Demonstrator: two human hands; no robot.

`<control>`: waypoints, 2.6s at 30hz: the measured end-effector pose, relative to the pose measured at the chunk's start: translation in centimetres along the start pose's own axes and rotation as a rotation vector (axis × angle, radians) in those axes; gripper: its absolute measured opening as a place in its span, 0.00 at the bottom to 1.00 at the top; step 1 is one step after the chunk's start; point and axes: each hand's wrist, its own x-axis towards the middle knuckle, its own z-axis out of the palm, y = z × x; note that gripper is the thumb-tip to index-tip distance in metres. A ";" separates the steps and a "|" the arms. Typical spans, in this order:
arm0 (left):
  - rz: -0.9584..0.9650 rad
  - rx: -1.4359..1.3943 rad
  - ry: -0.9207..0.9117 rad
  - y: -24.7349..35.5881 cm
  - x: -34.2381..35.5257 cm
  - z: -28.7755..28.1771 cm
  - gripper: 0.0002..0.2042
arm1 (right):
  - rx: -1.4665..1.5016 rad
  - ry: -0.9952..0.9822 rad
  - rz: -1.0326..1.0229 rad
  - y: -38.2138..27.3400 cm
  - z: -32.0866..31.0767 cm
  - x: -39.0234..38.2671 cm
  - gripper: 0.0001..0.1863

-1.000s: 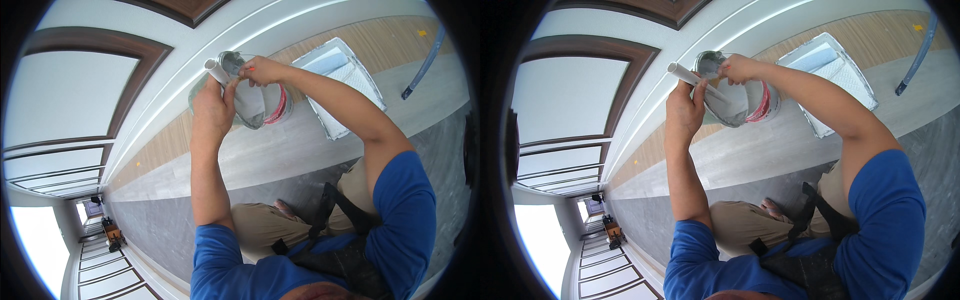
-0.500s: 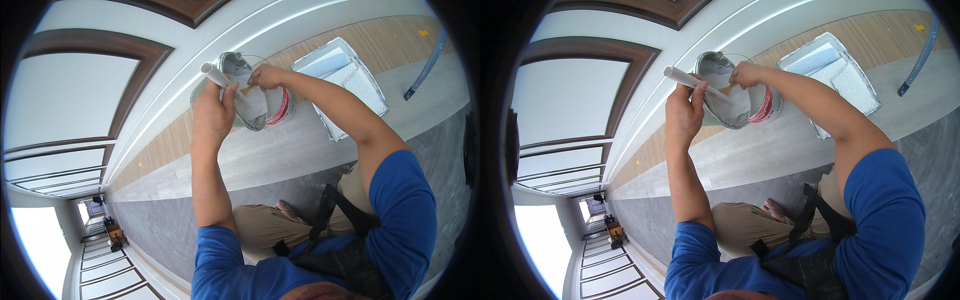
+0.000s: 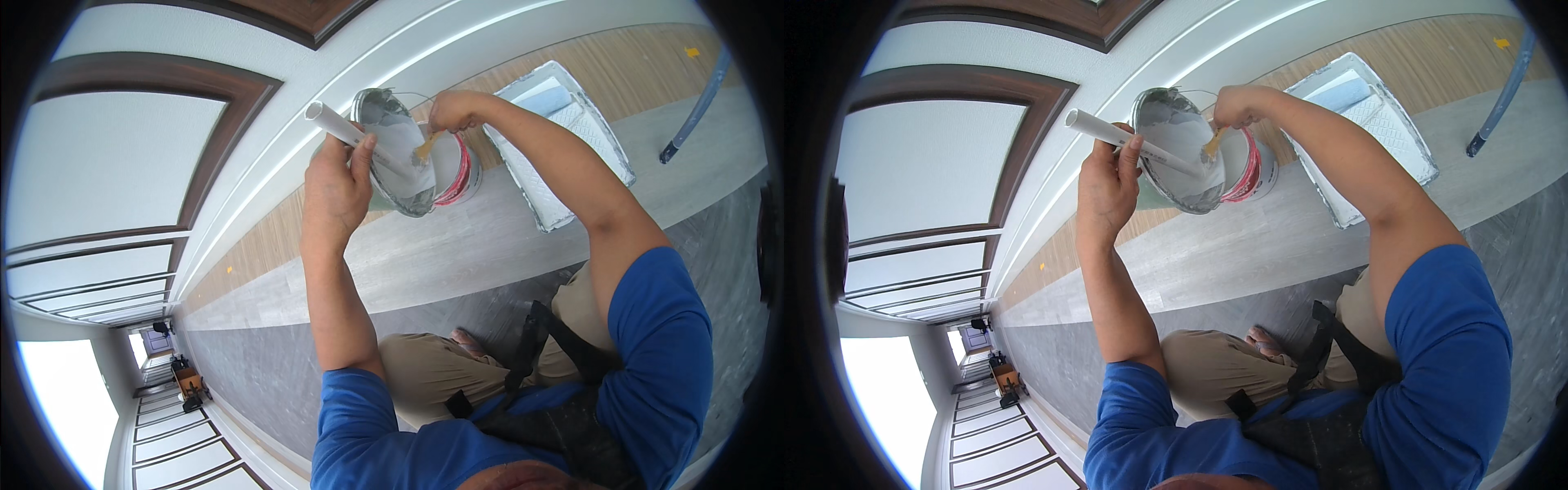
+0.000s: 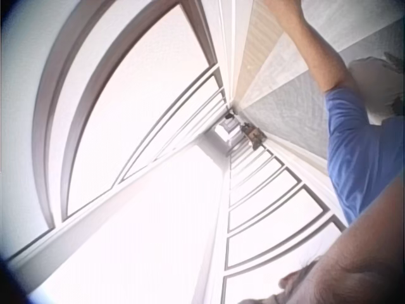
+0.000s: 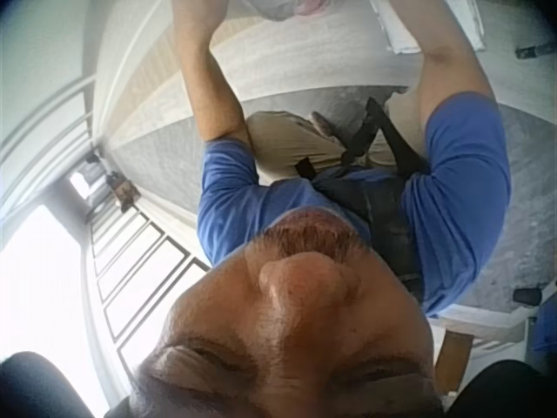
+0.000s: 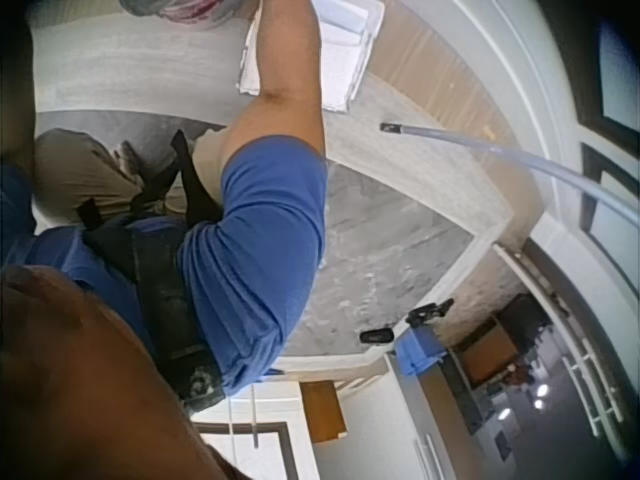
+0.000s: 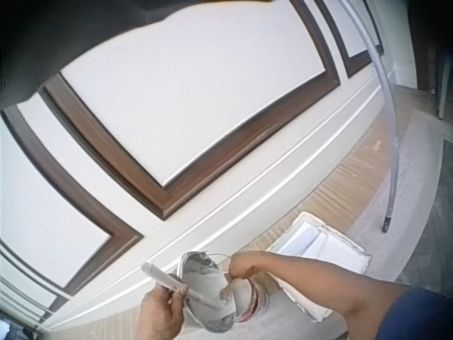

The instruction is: The person scoops white paint from a bucket into a paint tray using a small brush. They then walk down a hallway and into a storage room, placing the bucket and other items on the floor.

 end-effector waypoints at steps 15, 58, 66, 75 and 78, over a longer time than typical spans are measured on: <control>0.030 0.108 0.011 0.3 -0.2 0.6 0.14 | -0.797 0.193 -0.323 -1.8 -2.0 -1.3 0.08; 0.076 0.176 0.029 0.5 -0.3 0.7 0.14 | -0.552 0.282 -0.235 0.9 -2.1 -1.6 0.12; 0.063 0.198 0.042 0.8 -0.5 0.8 0.14 | -0.295 0.468 -0.217 -0.6 1.5 -2.9 0.16; 0.008 0.214 0.029 1.1 -0.4 0.6 0.15 | -0.090 0.553 -0.154 -3.7 5.1 -3.9 0.16; 0.006 0.224 0.016 1.2 -0.4 0.7 0.14 | -0.081 0.557 -0.247 -4.1 3.5 -4.5 0.16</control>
